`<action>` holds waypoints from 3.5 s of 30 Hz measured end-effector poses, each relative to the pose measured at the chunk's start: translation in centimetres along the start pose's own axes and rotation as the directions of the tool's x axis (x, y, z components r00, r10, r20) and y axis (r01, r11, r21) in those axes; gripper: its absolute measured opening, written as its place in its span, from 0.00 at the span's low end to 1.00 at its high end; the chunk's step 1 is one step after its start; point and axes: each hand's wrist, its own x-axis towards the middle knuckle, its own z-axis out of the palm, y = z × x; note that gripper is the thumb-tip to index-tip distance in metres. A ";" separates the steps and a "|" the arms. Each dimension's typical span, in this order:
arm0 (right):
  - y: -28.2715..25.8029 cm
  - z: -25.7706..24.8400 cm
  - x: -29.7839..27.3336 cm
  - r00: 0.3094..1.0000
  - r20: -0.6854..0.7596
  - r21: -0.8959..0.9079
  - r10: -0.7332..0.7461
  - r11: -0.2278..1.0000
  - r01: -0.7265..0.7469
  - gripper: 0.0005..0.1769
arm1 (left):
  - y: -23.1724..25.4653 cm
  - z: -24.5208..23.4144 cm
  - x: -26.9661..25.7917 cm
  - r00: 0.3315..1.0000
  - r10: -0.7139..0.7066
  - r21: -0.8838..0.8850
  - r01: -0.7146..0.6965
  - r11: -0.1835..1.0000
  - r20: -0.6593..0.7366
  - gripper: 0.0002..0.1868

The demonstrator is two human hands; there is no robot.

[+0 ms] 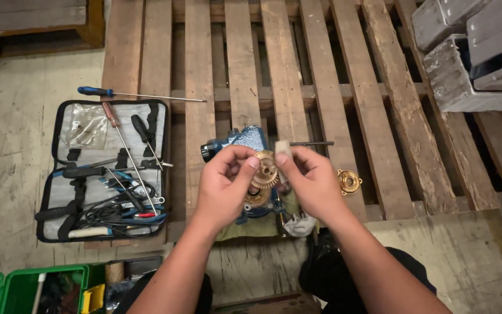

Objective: Cleaning a small brass gear component of a pump using a cloth

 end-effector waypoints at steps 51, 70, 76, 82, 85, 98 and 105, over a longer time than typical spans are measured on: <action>3.3 -0.6 2.0 0.988 0.157 -0.106 -0.015 0.994 0.032 0.15 | 0.8 1.7 -0.8 0.996 -0.073 0.392 0.051 0.919 0.043 0.17; 4.5 -0.3 1.2 0.973 0.212 -0.024 -0.092 0.995 0.099 0.06 | -0.8 0.8 -0.4 0.997 0.070 0.417 -0.082 0.905 0.046 0.19; 3.7 -0.7 1.2 0.982 0.191 -0.060 0.013 0.998 -0.001 0.09 | -1.4 0.9 -0.1 0.999 -0.025 0.438 0.010 0.899 0.029 0.19; 2.3 0.1 0.8 0.984 0.172 -0.133 0.043 0.991 -0.020 0.13 | -0.6 0.7 0.0 0.999 0.001 0.380 -0.019 0.925 0.049 0.20; 2.2 0.1 0.9 0.992 0.125 -0.117 0.002 0.993 0.013 0.14 | 0.0 0.8 -0.3 0.995 -0.061 0.381 0.026 0.924 0.080 0.19; 0.2 0.3 0.3 0.967 0.253 -0.077 -0.017 0.996 0.037 0.11 | 0.7 0.2 -0.1 0.996 0.044 0.410 -0.071 0.909 0.074 0.18; 1.3 0.6 0.4 0.987 0.142 -0.115 -0.074 0.989 0.090 0.16 | 0.2 0.4 -0.5 0.989 0.059 0.407 -0.109 0.907 0.133 0.20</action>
